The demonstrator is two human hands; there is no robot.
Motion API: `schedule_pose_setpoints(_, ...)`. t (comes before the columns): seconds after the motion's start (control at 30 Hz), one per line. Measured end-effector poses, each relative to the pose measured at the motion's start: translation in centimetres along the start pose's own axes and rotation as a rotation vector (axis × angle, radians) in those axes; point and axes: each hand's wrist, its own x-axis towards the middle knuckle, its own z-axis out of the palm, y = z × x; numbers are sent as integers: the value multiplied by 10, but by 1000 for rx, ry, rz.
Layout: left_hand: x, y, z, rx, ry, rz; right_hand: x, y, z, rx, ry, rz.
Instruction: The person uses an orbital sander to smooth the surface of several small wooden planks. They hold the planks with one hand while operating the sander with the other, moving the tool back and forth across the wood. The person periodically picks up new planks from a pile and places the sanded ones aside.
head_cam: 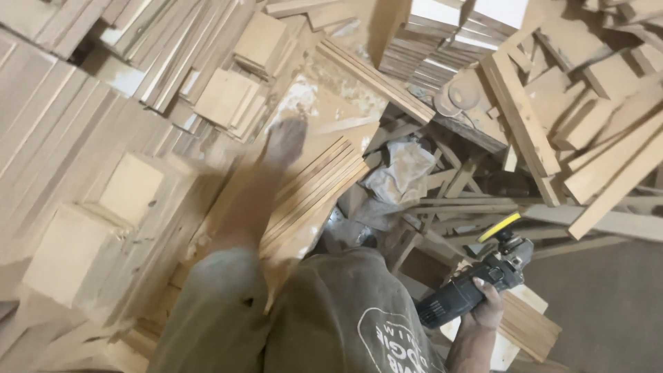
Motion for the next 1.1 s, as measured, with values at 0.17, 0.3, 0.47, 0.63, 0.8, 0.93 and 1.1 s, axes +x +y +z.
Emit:
schedule_pose_setpoints(0.17,114,42,-75,-5,63,63,-19,-18,26,-32,-47,-113)
schedule_pose_setpoints(0.3,136,71,-85,-37,158,56,-26,-12,3,-51,104,-98)
schedule_pose_setpoints(0.47,-4,68,-71,-350,347,-78,-14,-30,49,-129,-16,-89)
schedule_pose_setpoints(0.63,-192,63,-27,-705,142,-314,29,-15,69,-189,83,38)
schedule_pose_setpoints(0.8,-286,59,-46,-505,-390,-499,100,17,97,-769,182,153)
schedule_pose_setpoints(0.93,-283,68,-26,-387,-379,-484,131,5,198,-1445,-392,189)
schedule_pose_setpoints(1.1,-268,81,4,-275,-381,-466,139,55,271,-1889,-426,239)
